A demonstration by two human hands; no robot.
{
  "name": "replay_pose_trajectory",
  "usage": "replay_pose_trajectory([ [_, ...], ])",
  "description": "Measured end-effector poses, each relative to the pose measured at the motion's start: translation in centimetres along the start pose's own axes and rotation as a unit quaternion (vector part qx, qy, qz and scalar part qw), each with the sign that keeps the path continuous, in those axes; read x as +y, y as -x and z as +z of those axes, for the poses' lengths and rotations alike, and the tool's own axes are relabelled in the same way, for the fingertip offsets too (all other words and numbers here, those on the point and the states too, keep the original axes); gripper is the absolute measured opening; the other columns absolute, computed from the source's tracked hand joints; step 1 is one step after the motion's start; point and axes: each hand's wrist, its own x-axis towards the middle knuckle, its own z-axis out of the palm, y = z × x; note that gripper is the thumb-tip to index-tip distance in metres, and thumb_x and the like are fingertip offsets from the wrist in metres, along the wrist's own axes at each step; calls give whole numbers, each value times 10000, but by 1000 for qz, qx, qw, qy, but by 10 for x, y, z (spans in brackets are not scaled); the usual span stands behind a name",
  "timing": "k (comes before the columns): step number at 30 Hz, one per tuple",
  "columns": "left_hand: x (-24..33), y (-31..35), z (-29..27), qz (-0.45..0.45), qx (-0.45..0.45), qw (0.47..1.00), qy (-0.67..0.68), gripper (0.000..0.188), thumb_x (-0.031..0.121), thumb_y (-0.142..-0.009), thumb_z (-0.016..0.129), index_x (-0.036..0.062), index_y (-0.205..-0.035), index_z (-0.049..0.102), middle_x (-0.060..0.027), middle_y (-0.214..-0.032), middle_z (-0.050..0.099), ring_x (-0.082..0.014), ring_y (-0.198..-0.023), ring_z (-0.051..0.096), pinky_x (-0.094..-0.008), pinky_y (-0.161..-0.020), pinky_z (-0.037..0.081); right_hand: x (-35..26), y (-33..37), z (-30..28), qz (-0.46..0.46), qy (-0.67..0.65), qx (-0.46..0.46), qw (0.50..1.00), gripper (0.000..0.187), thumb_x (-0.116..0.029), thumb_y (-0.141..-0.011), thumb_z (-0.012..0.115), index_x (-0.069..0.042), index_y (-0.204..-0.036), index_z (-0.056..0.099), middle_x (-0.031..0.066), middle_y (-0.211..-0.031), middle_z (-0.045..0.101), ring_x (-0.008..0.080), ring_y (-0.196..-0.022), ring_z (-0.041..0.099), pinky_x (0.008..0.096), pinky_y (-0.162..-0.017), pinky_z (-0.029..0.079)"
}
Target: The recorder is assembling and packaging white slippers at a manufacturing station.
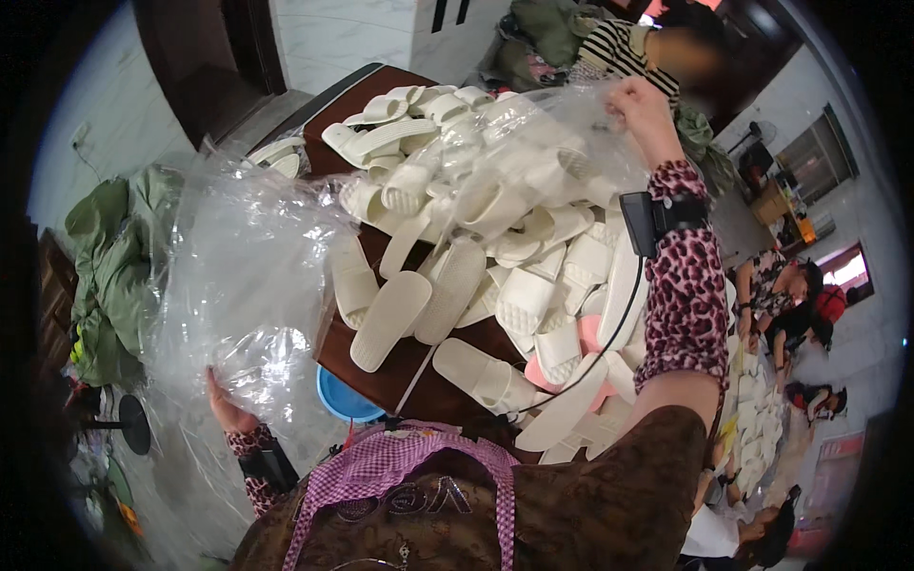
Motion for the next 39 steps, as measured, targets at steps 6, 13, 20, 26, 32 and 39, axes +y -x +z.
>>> replay_pose_trajectory([
  [6, -36, -6, -12, -42, -13, 999, 9, 411, 310, -940, 378, 41, -1239, 464, -146, -1184, 547, -302, -1014, 568, -471, -853, 476, 3, -16, -25, -32, 136, 73, 987, 219, -185, -817, 579, 6, -925, 577, 80, -765, 627, 130, -684, 604, 264, -602, 477],
  [13, -51, -9, -30, -70, 0, 997, 24, 405, 312, -930, 408, 55, -1237, 474, -128, -1174, 555, -283, -1047, 548, -453, -886, 456, -61, -25, -50, -207, 136, 329, 911, 331, -267, -822, 597, 40, -943, 578, 112, -775, 645, 159, -737, 625, 261, -658, 479],
  [20, -60, -14, -51, -85, 59, 994, 39, 437, 349, -927, 405, 61, -1250, 462, -117, -1223, 521, -291, -1099, 508, -467, -928, 417, -126, 48, -13, -409, 115, 343, 838, 188, -95, -827, 596, 29, -961, 554, 104, -891, 635, 134, -779, 600, 237, -699, 466],
  [26, -56, -6, -66, -111, 22, 992, 60, 434, 349, -922, 431, 63, -1248, 462, -112, -1232, 518, -295, -1106, 505, -473, -933, 411, -14, 156, 29, -367, 250, 241, 863, 100, 5, -814, 555, 0, -911, 530, 98, -798, 587, 176, -648, 564, 261, -549, 446],
  [32, -50, -13, -71, -113, -8, 993, 29, 438, 366, -921, 436, 73, -1245, 466, -95, -1227, 526, -287, -1103, 509, -468, -934, 412, 95, 259, 48, -263, 363, 5, 894, 123, -57, -758, 578, -27, -874, 551, 151, -941, 580, 323, -847, 555, 408, -748, 445],
  [39, -53, -19, -79, -108, -11, 994, 18, 418, 359, -928, 421, 93, -1248, 469, -84, -1211, 539, -267, -1104, 508, -460, -950, 398, 106, 294, 43, -22, 478, -180, 859, 381, -133, -731, 611, -5, -1076, 511, 144, -1158, 527, 316, -1152, 409, 451, -963, 298],
])
